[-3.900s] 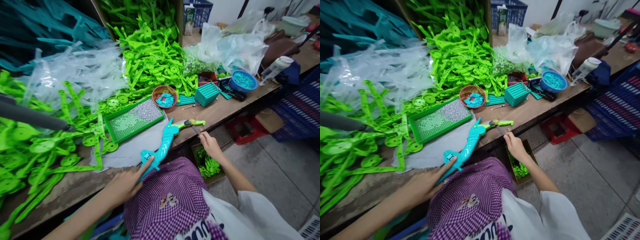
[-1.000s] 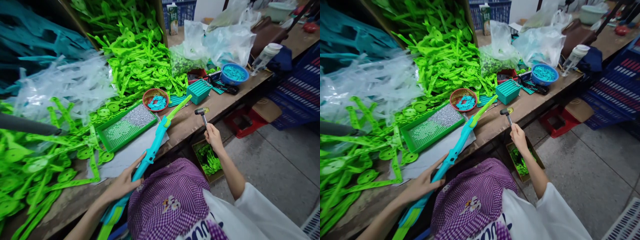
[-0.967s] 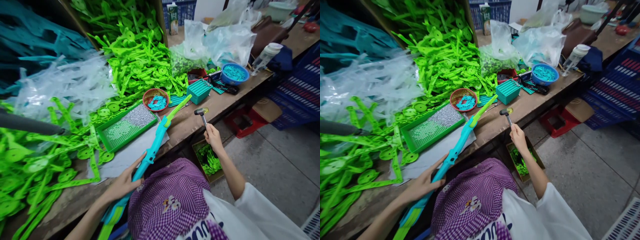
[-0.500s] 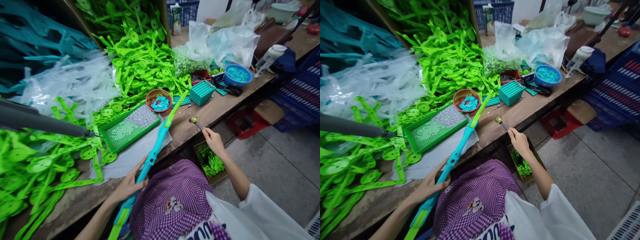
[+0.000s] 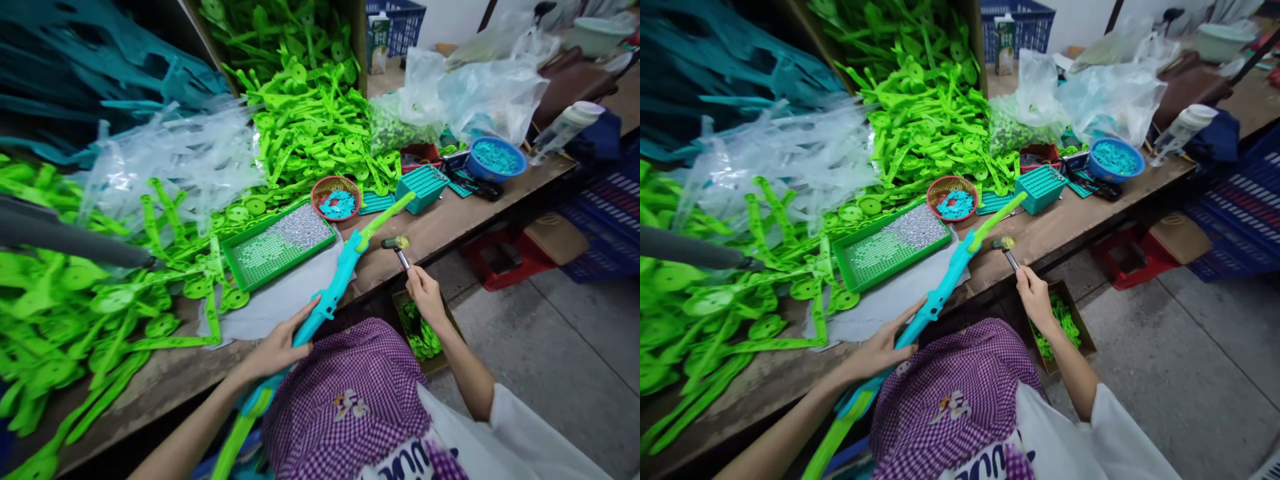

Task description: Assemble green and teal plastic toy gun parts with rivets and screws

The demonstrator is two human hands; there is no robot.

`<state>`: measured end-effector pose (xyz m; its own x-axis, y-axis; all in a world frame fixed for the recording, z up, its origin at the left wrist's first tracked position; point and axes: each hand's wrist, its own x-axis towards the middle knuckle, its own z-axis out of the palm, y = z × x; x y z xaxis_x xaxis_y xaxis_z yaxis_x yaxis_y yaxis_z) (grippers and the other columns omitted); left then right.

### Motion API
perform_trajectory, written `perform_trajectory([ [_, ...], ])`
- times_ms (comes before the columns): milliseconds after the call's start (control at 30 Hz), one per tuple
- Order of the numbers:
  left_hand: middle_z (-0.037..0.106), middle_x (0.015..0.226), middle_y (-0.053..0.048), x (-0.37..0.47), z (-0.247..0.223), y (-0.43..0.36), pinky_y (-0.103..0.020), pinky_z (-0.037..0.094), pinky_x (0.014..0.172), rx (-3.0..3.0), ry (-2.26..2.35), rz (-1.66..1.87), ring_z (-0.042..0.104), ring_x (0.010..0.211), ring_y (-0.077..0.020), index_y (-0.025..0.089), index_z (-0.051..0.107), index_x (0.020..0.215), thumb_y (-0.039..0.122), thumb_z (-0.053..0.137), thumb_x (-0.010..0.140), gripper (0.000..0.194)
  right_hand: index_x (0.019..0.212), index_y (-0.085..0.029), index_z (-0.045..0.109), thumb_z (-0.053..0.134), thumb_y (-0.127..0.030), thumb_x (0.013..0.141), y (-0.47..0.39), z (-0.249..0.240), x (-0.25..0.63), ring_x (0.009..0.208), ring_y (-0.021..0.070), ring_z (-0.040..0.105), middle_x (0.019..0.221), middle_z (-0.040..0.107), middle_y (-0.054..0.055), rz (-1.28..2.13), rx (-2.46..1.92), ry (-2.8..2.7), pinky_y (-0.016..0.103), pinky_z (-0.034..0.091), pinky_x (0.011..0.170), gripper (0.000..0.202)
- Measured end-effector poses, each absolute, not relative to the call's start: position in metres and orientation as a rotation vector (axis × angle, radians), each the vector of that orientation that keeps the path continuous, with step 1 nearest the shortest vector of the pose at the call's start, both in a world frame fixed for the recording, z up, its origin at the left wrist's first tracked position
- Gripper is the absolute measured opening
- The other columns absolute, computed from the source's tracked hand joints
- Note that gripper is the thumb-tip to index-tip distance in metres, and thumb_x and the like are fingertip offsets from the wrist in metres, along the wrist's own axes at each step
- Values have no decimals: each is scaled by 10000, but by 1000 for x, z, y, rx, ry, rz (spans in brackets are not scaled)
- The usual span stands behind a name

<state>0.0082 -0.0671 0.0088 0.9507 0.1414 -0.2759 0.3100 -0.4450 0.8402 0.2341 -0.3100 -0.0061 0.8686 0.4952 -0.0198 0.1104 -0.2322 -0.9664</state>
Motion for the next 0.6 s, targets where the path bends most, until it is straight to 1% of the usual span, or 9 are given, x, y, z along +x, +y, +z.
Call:
perform_trajectory([
  [67, 684, 839, -23, 24, 18, -67, -232, 449, 633, 2131, 270, -259, 550, 647, -164, 163, 327, 1513, 358, 583, 765, 814, 947, -159, 633, 432, -583, 913, -302, 0, 223, 466, 79, 286, 534, 325, -77, 448, -1740, -445, 221, 224, 439, 470],
  [133, 622, 672, 31, 36, 26, -66, -211, 399, 564, 2197, 228, -314, 468, 520, -129, 158, 316, 1517, 297, 553, 764, 802, 933, -154, 632, 449, -596, 899, -297, 4, 210, 465, 75, 283, 529, 325, -78, 520, -1702, -477, 221, 223, 435, 479],
  [200, 569, 599, 57, 41, 30, -66, -204, 369, 536, 2205, 199, -353, 416, 472, -114, 154, 300, 1522, 260, 536, 759, 806, 959, -147, 647, 468, -589, 895, -299, 5, 199, 465, 73, 289, 527, 334, -78, 566, -1685, -505, 219, 230, 436, 481],
  [233, 588, 627, 49, 40, 30, -67, -205, 377, 547, 2182, 186, -356, 432, 494, -117, 153, 296, 1523, 256, 539, 754, 813, 987, -144, 654, 474, -581, 896, -301, 4, 195, 465, 72, 294, 529, 340, -77, 571, -1679, -500, 216, 232, 436, 481],
  [300, 661, 803, 2, 34, 28, -67, -217, 420, 617, 2094, 171, -334, 503, 612, -136, 158, 290, 1524, 269, 563, 740, 838, 1047, -143, 657, 475, -573, 902, -308, 3, 190, 462, 71, 302, 531, 355, -76, 555, -1662, -442, 209, 229, 423, 489],
  [367, 670, 941, -30, 24, 23, -68, -234, 444, 674, 1967, 201, -297, 523, 702, -144, 164, 264, 1531, 297, 580, 733, 868, 1068, -147, 652, 469, -592, 899, -313, 2, 189, 446, 68, 300, 530, 363, -77, 525, -1620, -352, 202, 219, 401, 510],
  [400, 662, 926, -28, 20, 20, -68, -238, 445, 670, 1900, 234, -288, 512, 693, -137, 160, 240, 1536, 308, 584, 733, 886, 1062, -150, 649, 470, -607, 892, -313, 2, 190, 435, 65, 296, 529, 365, -79, 506, -1593, -311, 198, 216, 392, 519],
  [500, 588, 721, 33, 9, 12, -70, -223, 410, 583, 1712, 339, -274, 432, 581, -102, 133, 166, 1546, 325, 599, 730, 944, 1039, -167, 639, 493, -636, 866, -310, 6, 195, 415, 57, 286, 529, 369, -85, 465, -1529, -238, 188, 214, 378, 521],
  [600, 536, 650, 57, 4, 8, -73, -218, 383, 535, 1599, 372, -241, 414, 550, -96, 122, 151, 1545, 337, 643, 715, 989, 1015, -172, 635, 517, -656, 840, -306, 9, 200, 414, 58, 287, 523, 378, -85, 465, -1529, -226, 186, 216, 373, 528],
])
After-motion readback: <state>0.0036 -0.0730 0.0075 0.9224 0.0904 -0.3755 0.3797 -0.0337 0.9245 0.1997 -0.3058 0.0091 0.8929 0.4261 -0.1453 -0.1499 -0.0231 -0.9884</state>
